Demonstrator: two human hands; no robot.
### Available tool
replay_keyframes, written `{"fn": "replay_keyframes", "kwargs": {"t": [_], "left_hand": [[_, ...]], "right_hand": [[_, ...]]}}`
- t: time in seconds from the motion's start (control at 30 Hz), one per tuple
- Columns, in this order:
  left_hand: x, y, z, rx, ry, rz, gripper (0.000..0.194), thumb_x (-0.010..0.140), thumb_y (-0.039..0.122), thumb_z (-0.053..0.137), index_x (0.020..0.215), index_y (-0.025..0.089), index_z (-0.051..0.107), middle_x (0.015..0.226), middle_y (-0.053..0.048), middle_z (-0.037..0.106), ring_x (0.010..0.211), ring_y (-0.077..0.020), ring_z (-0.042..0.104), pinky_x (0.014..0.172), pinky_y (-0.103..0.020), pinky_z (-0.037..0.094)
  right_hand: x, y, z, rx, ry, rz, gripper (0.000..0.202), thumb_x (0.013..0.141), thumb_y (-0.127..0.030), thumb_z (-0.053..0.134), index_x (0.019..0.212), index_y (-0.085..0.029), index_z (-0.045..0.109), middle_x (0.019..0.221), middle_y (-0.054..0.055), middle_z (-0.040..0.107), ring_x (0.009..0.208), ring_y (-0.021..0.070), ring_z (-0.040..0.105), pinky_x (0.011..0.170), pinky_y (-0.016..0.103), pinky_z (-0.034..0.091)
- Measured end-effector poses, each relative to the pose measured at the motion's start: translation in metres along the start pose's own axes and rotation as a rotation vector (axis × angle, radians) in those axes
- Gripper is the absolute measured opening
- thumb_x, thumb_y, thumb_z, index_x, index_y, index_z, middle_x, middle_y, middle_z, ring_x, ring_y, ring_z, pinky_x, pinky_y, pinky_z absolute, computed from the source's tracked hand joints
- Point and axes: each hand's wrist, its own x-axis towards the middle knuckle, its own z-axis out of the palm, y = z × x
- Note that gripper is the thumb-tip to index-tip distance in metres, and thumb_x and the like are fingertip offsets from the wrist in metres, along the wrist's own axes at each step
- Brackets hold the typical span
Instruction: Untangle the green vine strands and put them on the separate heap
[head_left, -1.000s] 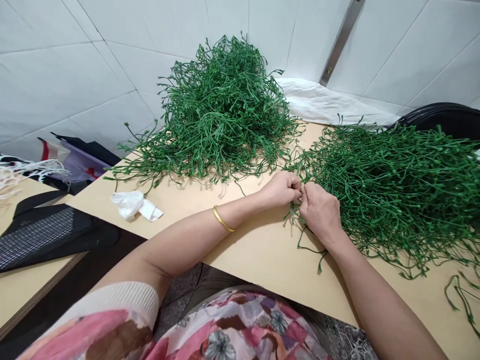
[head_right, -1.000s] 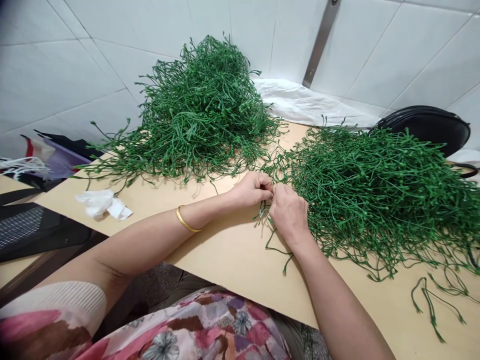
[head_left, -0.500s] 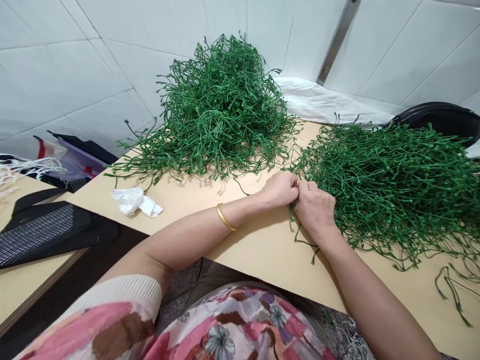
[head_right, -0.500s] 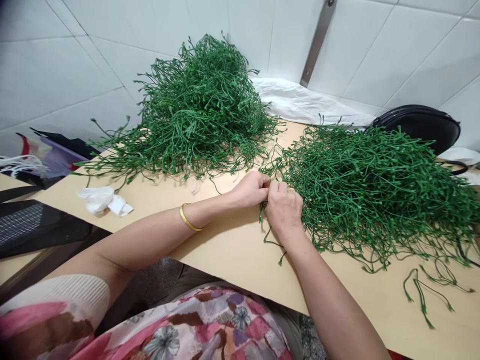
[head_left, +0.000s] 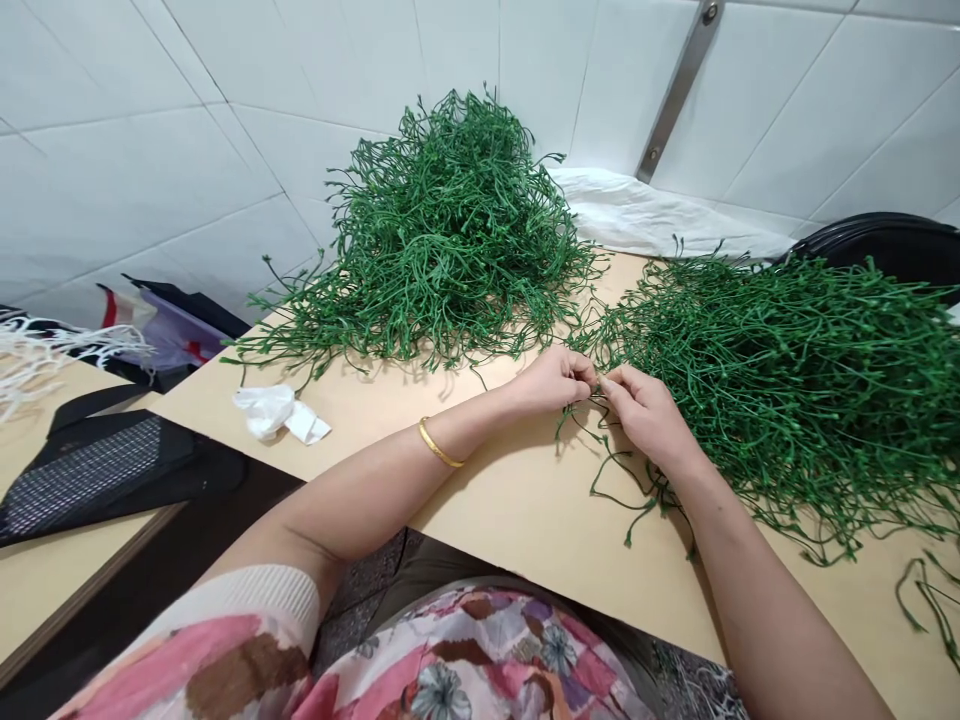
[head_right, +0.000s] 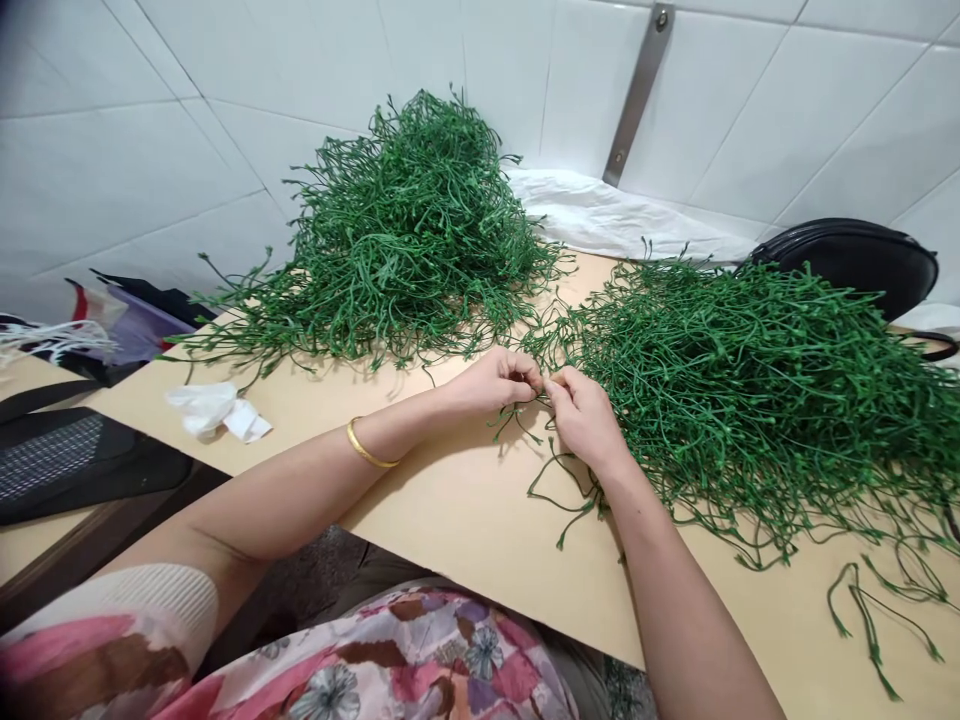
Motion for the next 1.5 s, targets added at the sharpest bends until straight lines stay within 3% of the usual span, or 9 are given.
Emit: {"fn": "replay_keyframes", "kwargs": {"t": [0.1, 0.2, 0.37, 0.53, 0.77, 0.93, 1.1, 1.3, 1.5], "left_hand": [[0.001, -0.002, 0.001, 0.088, 0.011, 0.049, 0.009, 0.061, 0.009, 0.048, 0.059, 0.011, 0.057, 0.052, 0.004, 0.044, 0.051, -0.0057, 0.038, 0.05, -0.021, 0.029], [0.002, -0.006, 0.0, 0.187, -0.01, 0.138, 0.013, 0.066, 0.011, 0.049, 0.056, 0.01, 0.057, 0.055, 0.002, 0.045, 0.056, -0.007, 0.041, 0.055, -0.021, 0.032], [0.0, -0.004, -0.005, 0.2, -0.127, 0.193, 0.015, 0.069, 0.013, 0.051, 0.061, 0.01, 0.063, 0.061, 0.0, 0.052, 0.063, -0.009, 0.047, 0.062, -0.023, 0.037], [-0.004, 0.005, -0.015, -0.048, -0.31, 0.115, 0.012, 0.068, 0.014, 0.056, 0.068, 0.011, 0.068, 0.064, 0.0, 0.055, 0.062, -0.0079, 0.047, 0.063, -0.022, 0.038], [-0.003, 0.009, -0.02, -0.353, -0.337, -0.022, 0.013, 0.062, 0.021, 0.065, 0.068, 0.011, 0.069, 0.063, 0.0, 0.055, 0.054, -0.0059, 0.041, 0.05, -0.022, 0.03], [0.001, 0.004, -0.016, -0.407, -0.192, -0.089, 0.017, 0.06, 0.026, 0.066, 0.065, 0.01, 0.065, 0.061, 0.0, 0.056, 0.047, -0.0039, 0.036, 0.045, -0.021, 0.025], [0.004, -0.004, -0.008, -0.206, 0.033, -0.07, 0.015, 0.065, 0.025, 0.061, 0.061, 0.01, 0.059, 0.05, 0.004, 0.046, 0.046, -0.0045, 0.034, 0.047, -0.021, 0.026], [0.003, -0.006, 0.001, 0.162, 0.103, 0.215, 0.025, 0.073, 0.016, 0.048, 0.048, 0.014, 0.045, 0.051, 0.003, 0.037, 0.058, -0.0083, 0.037, 0.057, -0.022, 0.03], [0.0, -0.007, 0.004, 0.482, 0.167, 0.302, 0.022, 0.076, 0.013, 0.042, 0.058, 0.015, 0.054, 0.061, -0.001, 0.044, 0.065, -0.0115, 0.041, 0.062, -0.024, 0.032]], "right_hand": [[-0.003, -0.002, -0.003, -0.015, -0.028, 0.008, 0.025, 0.083, -0.038, 0.042, 0.07, -0.018, 0.05, 0.053, -0.004, 0.044, 0.05, 0.01, 0.037, 0.048, 0.022, 0.028], [-0.006, -0.004, -0.004, -0.241, -0.074, -0.041, 0.02, 0.084, -0.035, 0.042, 0.082, -0.02, 0.054, 0.057, -0.002, 0.05, 0.051, 0.011, 0.041, 0.051, 0.022, 0.026], [-0.006, 0.0, -0.005, -0.526, -0.122, -0.238, 0.023, 0.087, -0.027, 0.035, 0.072, -0.019, 0.051, 0.058, -0.001, 0.047, 0.055, 0.0127, 0.039, 0.055, 0.025, 0.023], [-0.005, 0.003, -0.013, -0.083, -0.248, -0.245, 0.03, 0.087, -0.031, 0.036, 0.06, -0.019, 0.04, 0.057, -0.003, 0.037, 0.055, 0.0099, 0.035, 0.053, 0.023, 0.026], [-0.01, -0.001, -0.011, 0.579, -0.234, -0.037, 0.035, 0.083, -0.045, 0.044, 0.06, -0.019, 0.041, 0.052, -0.006, 0.027, 0.047, 0.0079, 0.023, 0.047, 0.023, 0.024], [-0.008, -0.006, -0.016, 0.695, 0.084, -0.071, 0.031, 0.085, -0.045, 0.039, 0.065, -0.022, 0.04, 0.049, -0.007, 0.019, 0.045, 0.0095, 0.025, 0.05, 0.026, 0.029], [-0.005, 0.001, -0.016, 0.343, 0.361, -0.044, 0.023, 0.082, -0.039, 0.049, 0.071, -0.019, 0.051, 0.053, -0.005, 0.035, 0.047, 0.0087, 0.03, 0.047, 0.024, 0.026], [-0.007, -0.006, 0.0, -0.031, 0.228, -0.216, 0.019, 0.083, -0.024, 0.044, 0.089, -0.017, 0.06, 0.087, 0.006, 0.061, 0.079, 0.0157, 0.054, 0.071, 0.028, 0.041], [-0.004, -0.001, 0.009, 0.042, 0.081, -0.07, 0.027, 0.078, -0.02, 0.044, 0.101, -0.016, 0.058, 0.095, 0.008, 0.065, 0.076, 0.0163, 0.058, 0.069, 0.029, 0.044]]}}
